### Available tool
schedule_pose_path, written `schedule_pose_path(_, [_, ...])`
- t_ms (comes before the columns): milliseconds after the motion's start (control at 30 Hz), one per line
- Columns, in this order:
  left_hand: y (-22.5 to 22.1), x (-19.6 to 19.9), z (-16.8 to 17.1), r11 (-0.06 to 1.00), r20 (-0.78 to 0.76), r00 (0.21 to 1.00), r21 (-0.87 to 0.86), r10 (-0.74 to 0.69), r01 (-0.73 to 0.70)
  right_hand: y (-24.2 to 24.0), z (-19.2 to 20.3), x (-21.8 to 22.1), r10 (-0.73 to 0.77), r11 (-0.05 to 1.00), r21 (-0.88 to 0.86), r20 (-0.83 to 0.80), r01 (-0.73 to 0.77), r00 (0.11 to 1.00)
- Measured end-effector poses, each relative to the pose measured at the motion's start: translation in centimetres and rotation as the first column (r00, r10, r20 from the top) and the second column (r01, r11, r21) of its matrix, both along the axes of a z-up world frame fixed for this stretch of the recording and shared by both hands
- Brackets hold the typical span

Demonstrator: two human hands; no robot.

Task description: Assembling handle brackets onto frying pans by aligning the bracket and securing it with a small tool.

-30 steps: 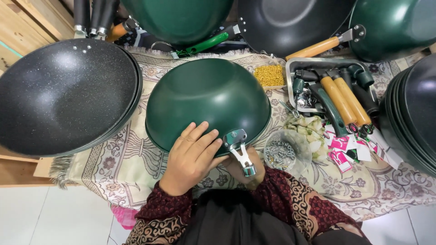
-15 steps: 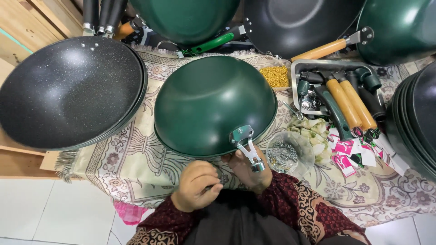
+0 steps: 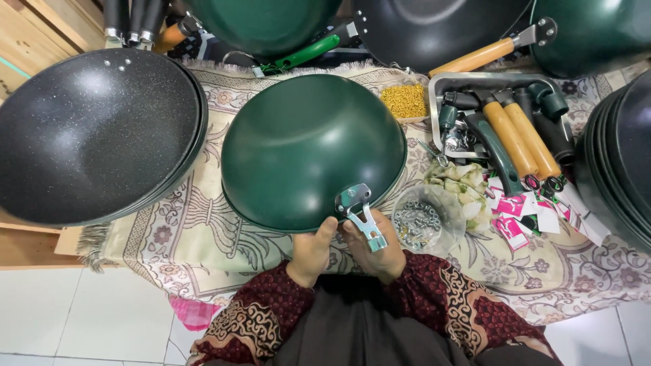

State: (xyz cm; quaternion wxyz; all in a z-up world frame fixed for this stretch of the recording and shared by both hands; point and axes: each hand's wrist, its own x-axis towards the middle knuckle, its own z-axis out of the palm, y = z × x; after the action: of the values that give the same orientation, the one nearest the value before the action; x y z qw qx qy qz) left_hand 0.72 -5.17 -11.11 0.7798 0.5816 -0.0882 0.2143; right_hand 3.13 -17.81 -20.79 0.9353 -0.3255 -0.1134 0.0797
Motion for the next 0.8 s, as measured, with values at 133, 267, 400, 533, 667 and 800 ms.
schedule_pose_path(133, [0.0,0.4,1.6,0.999,-0.016,0.999,0.027,0.035,-0.035,-0.1,7.8,-0.7,-0.084,0.996,-0.044,-0.025,0.083,0.996])
schedule_pose_path(267, [-0.1,-0.5,1.0,0.994,-0.048,0.994,0.055,0.097,-0.094,0.8,11.0,-1.8,-0.116,0.987,-0.114,-0.050,0.109,0.992])
schedule_pose_path(400, [-0.7,-0.4,0.3,0.994,-0.073,0.991,-0.021,0.108,-0.110,0.4,11.6,-2.2,-0.159,0.970,-0.191,-0.044,0.148,0.986])
schedule_pose_path(533, [-1.1,-0.2,1.9,0.998,-0.073,0.996,-0.030,0.054,-0.057,-1.2,14.5,-1.7,-0.178,0.858,-0.485,0.026,0.168,0.984])
schedule_pose_path(667, [-1.7,-0.2,3.5,0.999,-0.077,0.996,0.009,0.053,-0.052,-2.9,17.2,-1.6,-0.136,0.836,-0.530,0.048,0.140,0.990])
schedule_pose_path(800, [-1.2,0.1,2.8,1.000,-0.056,0.998,-0.007,0.011,-0.011,-5.3,14.3,-2.7,0.045,0.772,-0.636,0.077,0.015,0.996])
